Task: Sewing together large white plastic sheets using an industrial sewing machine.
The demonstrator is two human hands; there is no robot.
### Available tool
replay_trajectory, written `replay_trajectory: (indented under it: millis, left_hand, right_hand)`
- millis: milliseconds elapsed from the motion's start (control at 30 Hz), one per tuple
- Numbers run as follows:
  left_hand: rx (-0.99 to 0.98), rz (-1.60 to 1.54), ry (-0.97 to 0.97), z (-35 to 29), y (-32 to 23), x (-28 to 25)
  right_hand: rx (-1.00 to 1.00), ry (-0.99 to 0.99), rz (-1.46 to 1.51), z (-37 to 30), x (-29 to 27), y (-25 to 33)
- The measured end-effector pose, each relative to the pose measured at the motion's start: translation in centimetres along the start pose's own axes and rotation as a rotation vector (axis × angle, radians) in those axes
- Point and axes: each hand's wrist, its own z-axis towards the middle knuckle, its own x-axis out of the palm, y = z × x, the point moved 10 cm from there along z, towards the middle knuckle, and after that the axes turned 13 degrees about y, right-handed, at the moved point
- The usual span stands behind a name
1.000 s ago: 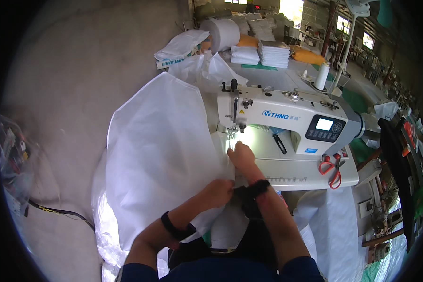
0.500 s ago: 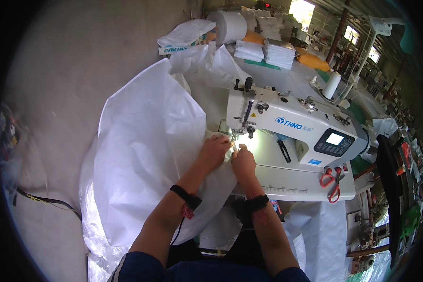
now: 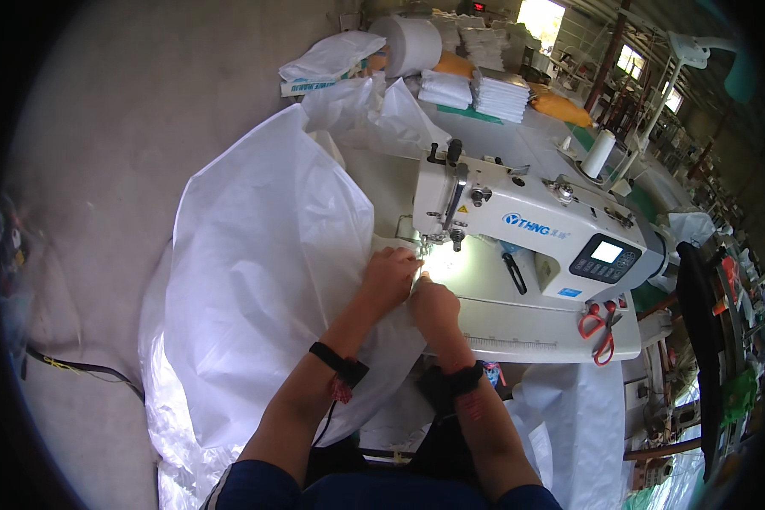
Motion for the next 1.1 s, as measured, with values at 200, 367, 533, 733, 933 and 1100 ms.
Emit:
replay_trajectory:
  millis: [200,367,533,733,933,1100]
  left_hand:
    - [-0.016,0.157,0.065,-0.2,-1.1,0.7]
    - [0.065,0.287,0.059,-1.0,-4.0,-1.8]
    - [-0.22,-0.007,0.263,-10.1,-7.8,-2.6]
    - [-0.433,0.243,0.235,-24.2,-9.8,-2.3]
    - [-0.39,0.097,0.306,-28.1,-11.6,-3.4]
    - [-0.169,0.119,0.291,-24.9,-19.0,-10.2]
  right_hand:
    - [0.043,-0.02,0.01,-1.7,0.2,0.0]
    - [-0.013,-0.074,0.077,-4.3,-0.4,0.2]
    - [-0.069,0.177,0.768,-10.0,4.5,-2.3]
    - [-0.127,0.462,1.536,-14.9,13.7,-3.7]
    - [-0.557,0.272,1.274,-13.1,15.9,3.7]
    - [-0.746,0.466,0.982,-19.3,19.3,11.6]
